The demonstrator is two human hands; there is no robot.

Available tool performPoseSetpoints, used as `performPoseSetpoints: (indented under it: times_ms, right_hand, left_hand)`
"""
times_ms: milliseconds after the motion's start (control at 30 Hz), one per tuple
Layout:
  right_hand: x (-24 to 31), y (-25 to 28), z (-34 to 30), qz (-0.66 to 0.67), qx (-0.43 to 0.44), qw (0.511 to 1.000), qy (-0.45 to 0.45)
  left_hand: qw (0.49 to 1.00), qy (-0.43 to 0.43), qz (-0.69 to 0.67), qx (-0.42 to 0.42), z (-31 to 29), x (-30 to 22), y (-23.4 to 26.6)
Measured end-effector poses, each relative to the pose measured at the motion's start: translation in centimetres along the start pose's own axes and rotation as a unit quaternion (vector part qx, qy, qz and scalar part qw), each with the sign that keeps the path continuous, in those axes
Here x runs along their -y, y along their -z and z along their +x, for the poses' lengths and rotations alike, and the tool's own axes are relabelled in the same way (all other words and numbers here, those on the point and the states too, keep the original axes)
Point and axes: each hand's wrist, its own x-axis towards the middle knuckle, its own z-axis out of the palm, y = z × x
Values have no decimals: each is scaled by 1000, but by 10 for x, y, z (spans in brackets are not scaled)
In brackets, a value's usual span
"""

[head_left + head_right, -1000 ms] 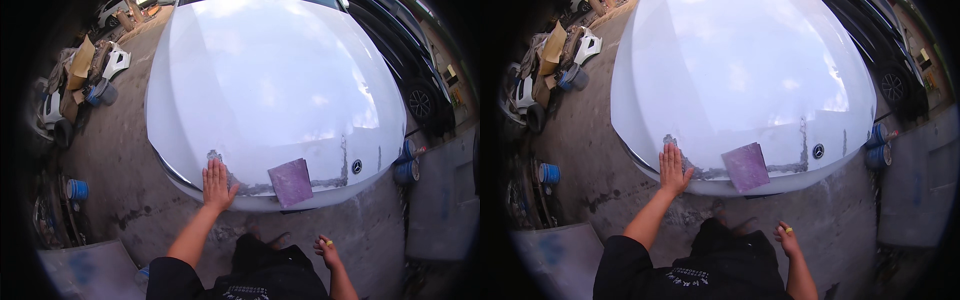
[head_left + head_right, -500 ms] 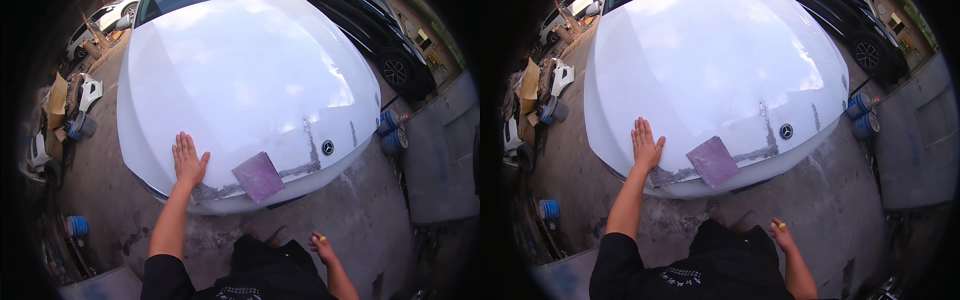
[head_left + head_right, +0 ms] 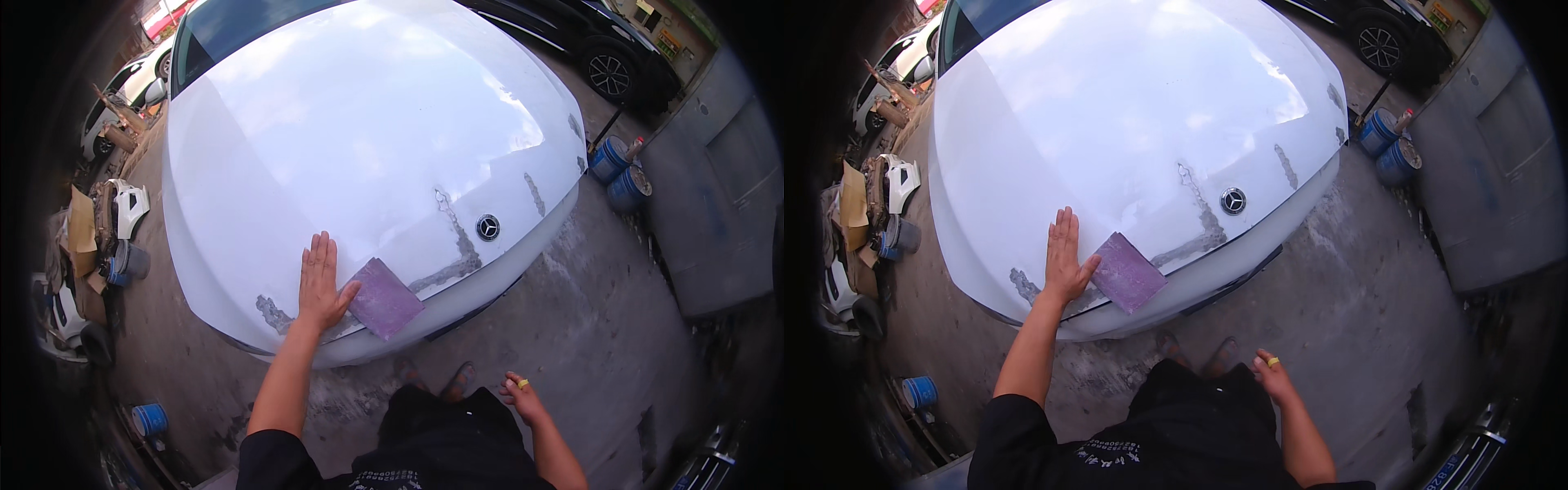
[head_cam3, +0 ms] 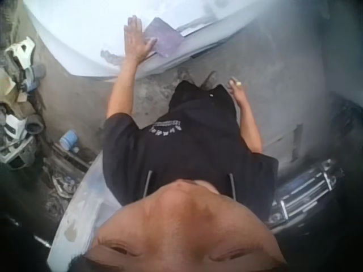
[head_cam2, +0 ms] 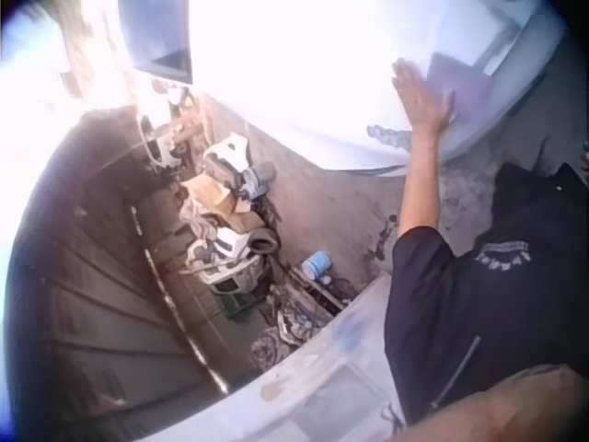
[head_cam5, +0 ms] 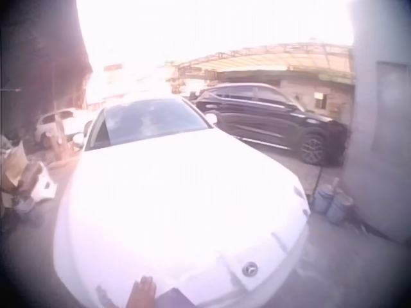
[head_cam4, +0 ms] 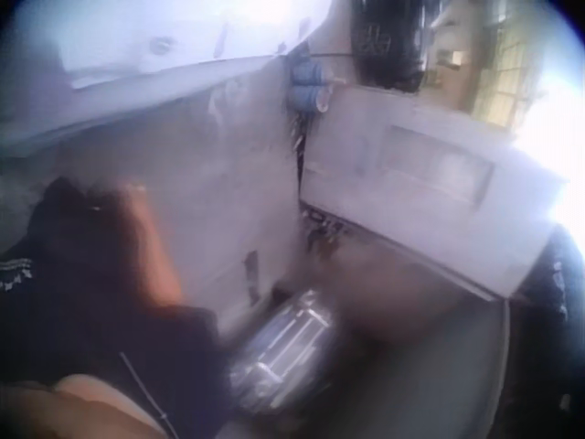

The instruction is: The person retrieves a sanding block and sands the hood of a white Mercedes-Benz. They rub the sanding block over several areas of the hood, including around the emblem and near the headlights, to smooth the surface.

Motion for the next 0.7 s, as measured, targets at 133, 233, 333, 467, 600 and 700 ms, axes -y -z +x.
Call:
performPoseSetpoints:
  times_ms: [133, 233, 333, 467, 600, 700]
  right_hand:
    - [-10, 8, -5, 46, -24, 998, -20]
    - [-19, 18, -5, 51, -24, 998, -30]
    - [-27, 29, 1, 54, -17, 998, -33]
    - [-25, 46, 11, 54, 4, 998, -25]
    - [-20, 72, 25, 49, 22, 999, -10]
    - [-4, 86, 34, 44, 48, 997, 32]
  left_hand:
    - [997, -51, -2, 49, -61, -65, -20]
    - [994, -19, 41, 96, -72, -87, -35]
    - [994, -32, 80, 74, -66, -92, -37]
    - [995, -52, 79, 26, -61, -100, -21]
    - [997, 3, 10, -82, -47, -134, 20]
    - [987, 67, -96, -115, -38, -186, 57]
